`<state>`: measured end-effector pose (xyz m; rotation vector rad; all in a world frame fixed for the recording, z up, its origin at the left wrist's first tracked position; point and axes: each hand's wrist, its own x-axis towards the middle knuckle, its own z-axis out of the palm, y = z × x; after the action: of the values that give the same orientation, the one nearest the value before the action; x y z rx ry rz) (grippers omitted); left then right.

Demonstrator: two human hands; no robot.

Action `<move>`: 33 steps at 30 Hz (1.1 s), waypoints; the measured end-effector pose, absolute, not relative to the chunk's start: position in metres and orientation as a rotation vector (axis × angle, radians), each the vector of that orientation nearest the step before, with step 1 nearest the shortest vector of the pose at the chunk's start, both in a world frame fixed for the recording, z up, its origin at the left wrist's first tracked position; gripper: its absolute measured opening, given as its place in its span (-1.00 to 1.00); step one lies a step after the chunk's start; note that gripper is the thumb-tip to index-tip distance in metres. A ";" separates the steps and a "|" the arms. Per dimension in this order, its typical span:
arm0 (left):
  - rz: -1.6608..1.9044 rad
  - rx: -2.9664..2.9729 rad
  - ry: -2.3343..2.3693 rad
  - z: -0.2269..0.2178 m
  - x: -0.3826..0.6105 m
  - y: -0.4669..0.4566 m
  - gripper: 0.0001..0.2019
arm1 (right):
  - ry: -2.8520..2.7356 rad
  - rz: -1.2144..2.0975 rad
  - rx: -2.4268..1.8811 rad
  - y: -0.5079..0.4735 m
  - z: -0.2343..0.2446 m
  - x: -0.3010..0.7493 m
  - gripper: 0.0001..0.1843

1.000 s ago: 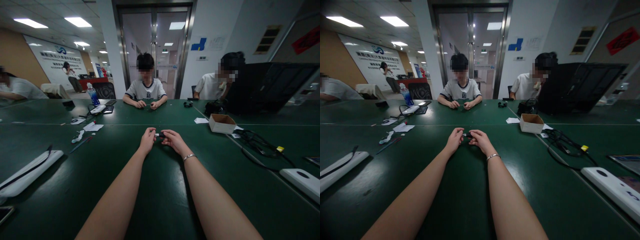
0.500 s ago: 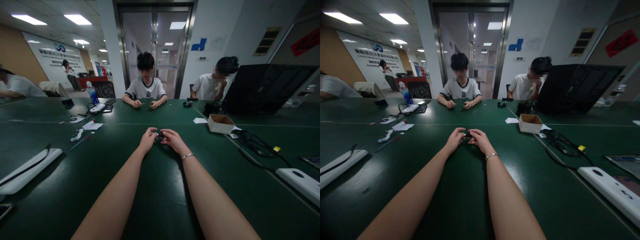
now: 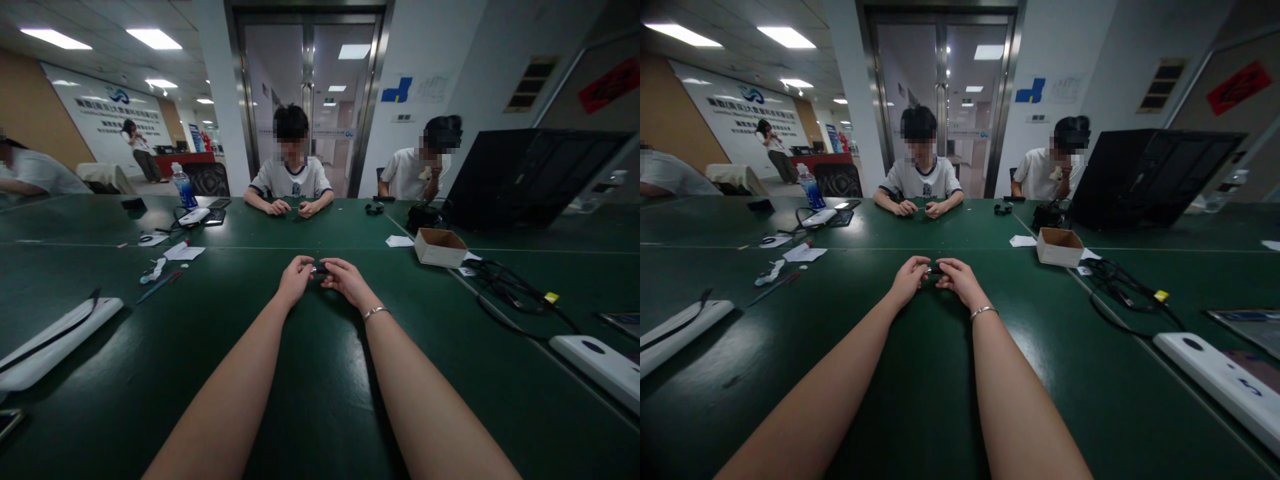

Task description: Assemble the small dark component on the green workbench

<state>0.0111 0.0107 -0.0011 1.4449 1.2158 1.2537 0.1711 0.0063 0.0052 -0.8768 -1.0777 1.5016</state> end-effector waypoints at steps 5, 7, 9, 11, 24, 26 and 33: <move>1.270 1.440 1.229 -0.004 0.011 0.013 -0.76 | -1.071 1.501 -0.887 0.006 0.006 0.170 -0.89; 1.287 1.452 1.249 -0.005 0.012 0.013 -0.75 | -1.076 1.497 -0.888 0.006 0.005 0.170 -0.88; 1.296 1.439 1.263 -0.004 0.012 0.014 -0.76 | -1.081 1.492 -0.884 0.007 0.005 0.170 -0.88; 1.297 1.412 1.268 -0.003 0.013 0.014 -0.76 | -1.084 1.489 -0.878 0.007 0.005 0.170 -0.87; 1.223 1.442 1.250 -0.004 0.009 0.015 -0.66 | -1.088 1.487 -0.874 0.006 0.005 0.171 -0.86; 1.183 1.430 1.236 -0.003 0.010 0.014 -0.69 | -1.093 1.489 -0.869 0.006 0.005 0.171 -0.86; 1.194 1.474 1.217 -0.002 0.010 0.012 -0.72 | -1.095 1.484 -0.868 0.007 0.004 0.170 -0.86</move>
<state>0.0102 0.0120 -0.0018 1.4742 1.2172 1.1941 0.1700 0.0073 0.0037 -0.8682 -1.0950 1.4844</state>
